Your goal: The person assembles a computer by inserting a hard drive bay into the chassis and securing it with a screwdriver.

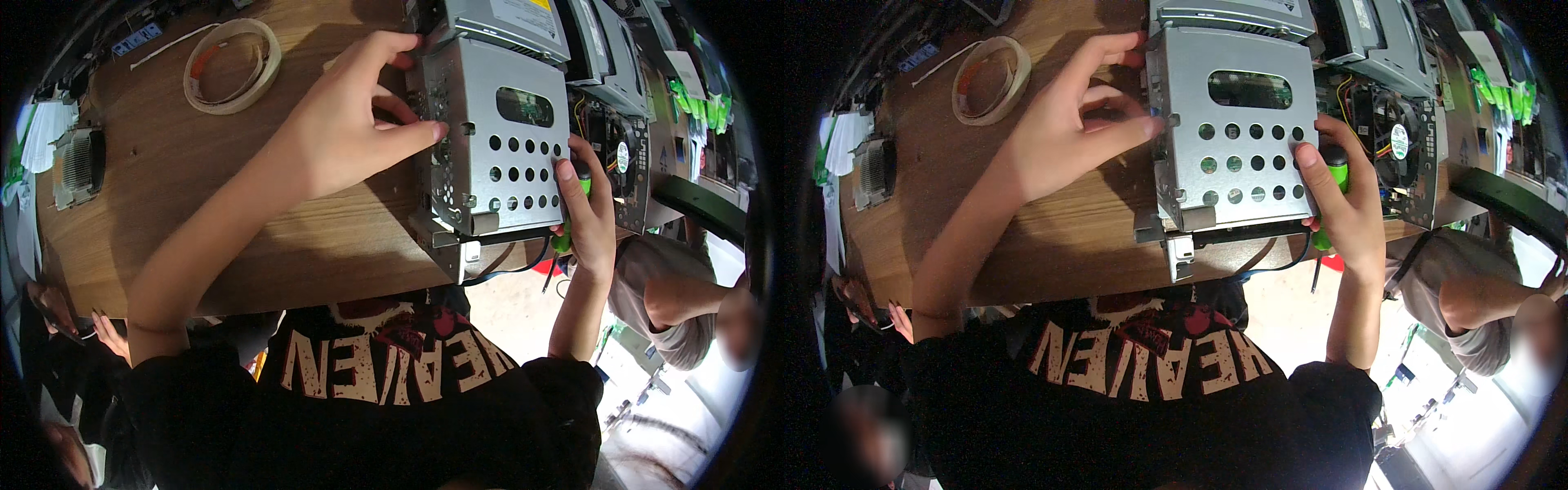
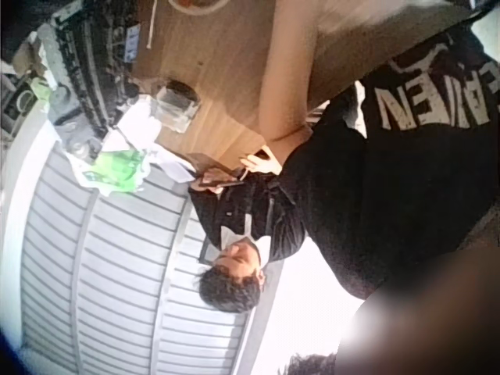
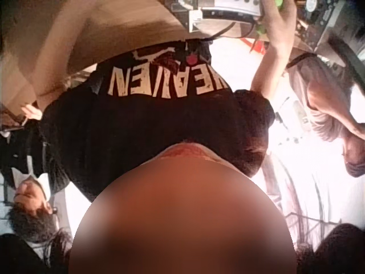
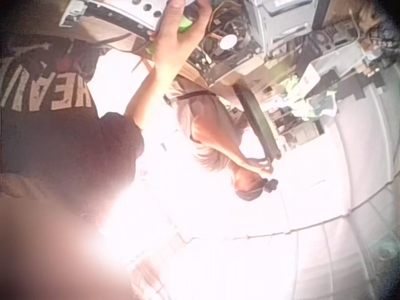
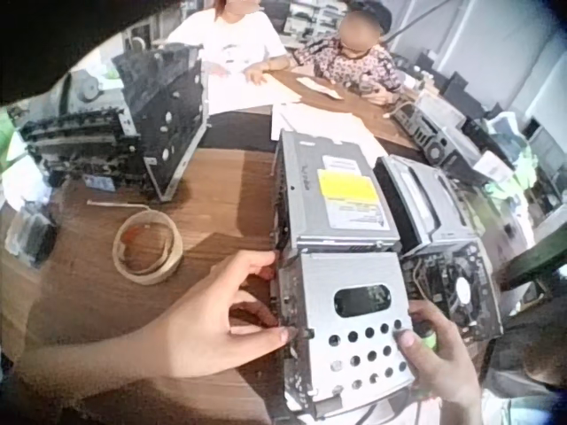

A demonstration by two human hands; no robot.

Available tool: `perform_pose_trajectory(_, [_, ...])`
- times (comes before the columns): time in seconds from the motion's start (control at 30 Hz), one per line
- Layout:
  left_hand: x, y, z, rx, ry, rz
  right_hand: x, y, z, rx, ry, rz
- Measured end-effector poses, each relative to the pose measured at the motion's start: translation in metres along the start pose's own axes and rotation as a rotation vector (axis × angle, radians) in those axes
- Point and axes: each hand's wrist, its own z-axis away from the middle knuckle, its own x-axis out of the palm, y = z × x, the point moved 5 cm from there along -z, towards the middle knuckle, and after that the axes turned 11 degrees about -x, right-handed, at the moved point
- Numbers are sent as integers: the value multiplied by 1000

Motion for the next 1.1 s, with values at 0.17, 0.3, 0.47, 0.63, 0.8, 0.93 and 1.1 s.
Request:
perform_pose_trajectory(0.17, [3,3,3,12,-10,-14,-4,-5,9,80,-24,21])
perform_pose_trajectory(0.3, [5,3,4,-2,-4,-7,-11,-23,17,-76,-56,140])
perform_pose_trajectory(0.47, [7,2,4,-38,-9,69,-31,-36,33,-83,65,111])
perform_pose_trajectory(0.63, [5,6,4,13,44,106,-36,-29,41,10,61,1])
perform_pose_trajectory(0.8, [-1,16,5,4,120,57,-21,-19,44,18,-15,-60])
perform_pose_trajectory(0.93, [2,24,7,45,107,194,-16,-17,42,-52,-50,-20])
perform_pose_trajectory(1.1, [13,24,6,55,93,165,-15,-19,43,-131,1,55])
